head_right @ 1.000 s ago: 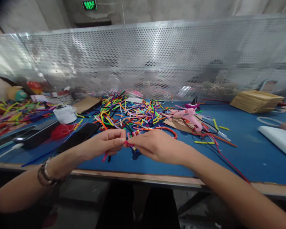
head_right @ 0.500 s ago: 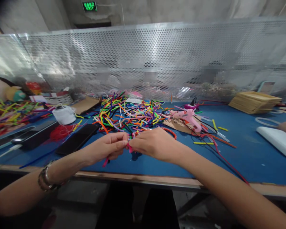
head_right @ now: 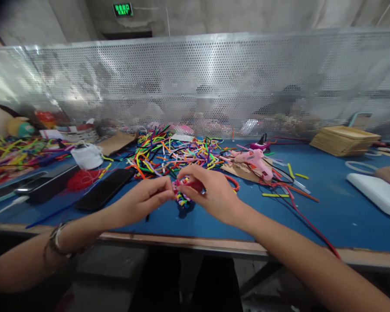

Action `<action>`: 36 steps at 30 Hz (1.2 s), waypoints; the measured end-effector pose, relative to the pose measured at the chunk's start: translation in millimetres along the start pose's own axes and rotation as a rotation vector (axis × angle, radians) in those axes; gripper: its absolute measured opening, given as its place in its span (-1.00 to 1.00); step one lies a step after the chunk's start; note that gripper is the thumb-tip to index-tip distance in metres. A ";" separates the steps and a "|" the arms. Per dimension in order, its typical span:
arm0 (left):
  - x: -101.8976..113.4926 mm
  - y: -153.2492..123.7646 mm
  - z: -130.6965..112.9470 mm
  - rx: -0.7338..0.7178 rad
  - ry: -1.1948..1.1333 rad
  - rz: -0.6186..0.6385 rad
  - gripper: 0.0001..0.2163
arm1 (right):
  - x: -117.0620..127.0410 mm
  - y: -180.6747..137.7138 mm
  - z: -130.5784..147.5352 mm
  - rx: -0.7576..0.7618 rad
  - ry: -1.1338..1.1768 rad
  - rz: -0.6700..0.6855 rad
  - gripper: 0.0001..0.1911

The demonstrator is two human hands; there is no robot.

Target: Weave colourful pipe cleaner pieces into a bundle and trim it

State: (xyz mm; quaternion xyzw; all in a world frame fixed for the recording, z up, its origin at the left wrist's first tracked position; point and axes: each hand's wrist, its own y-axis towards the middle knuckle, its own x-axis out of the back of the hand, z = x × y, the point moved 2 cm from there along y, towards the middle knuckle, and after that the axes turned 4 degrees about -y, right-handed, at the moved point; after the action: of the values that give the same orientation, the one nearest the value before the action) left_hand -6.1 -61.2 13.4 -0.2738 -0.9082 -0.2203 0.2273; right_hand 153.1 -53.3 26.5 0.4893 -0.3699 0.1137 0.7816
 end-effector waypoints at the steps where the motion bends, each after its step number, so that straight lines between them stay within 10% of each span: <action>1: -0.4 0.1 0.2 0.044 -0.184 0.049 -0.81 | 2.7 -0.3 1.4 0.096 -0.082 -0.034 -0.89; 6: -3.2 -2.0 -0.9 0.160 -0.666 0.235 -0.80 | 5.4 -2.1 4.7 0.350 -0.320 -0.130 -0.78; 14: 10.9 1.6 -4.5 -0.236 0.583 -0.149 -0.79 | -2.9 1.9 6.3 -0.333 0.478 0.313 -0.81; 18: 13.5 4.0 -3.8 -0.314 0.709 -0.143 -0.75 | -4.1 -0.3 8.3 -0.422 0.708 0.451 -0.80; 25: 14.9 3.8 -11.9 -0.219 0.353 0.110 -0.80 | 2.5 3.8 8.7 -0.085 0.275 0.379 -0.79; 32: -3.3 -1.7 -11.4 -0.459 1.027 -0.041 -0.75 | -10.1 1.6 0.8 -0.356 0.516 0.310 -0.62; 36: -2.4 -0.5 -12.7 -0.467 0.954 -0.101 -0.74 | -8.8 1.5 0.9 -0.299 0.341 0.161 -0.69</action>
State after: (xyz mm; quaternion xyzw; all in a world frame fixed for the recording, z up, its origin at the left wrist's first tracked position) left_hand -0.9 -69.2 22.2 -0.1423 -0.6430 -0.5273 0.5370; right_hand 145.8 -51.7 21.7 0.3107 -0.2833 0.2004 0.8849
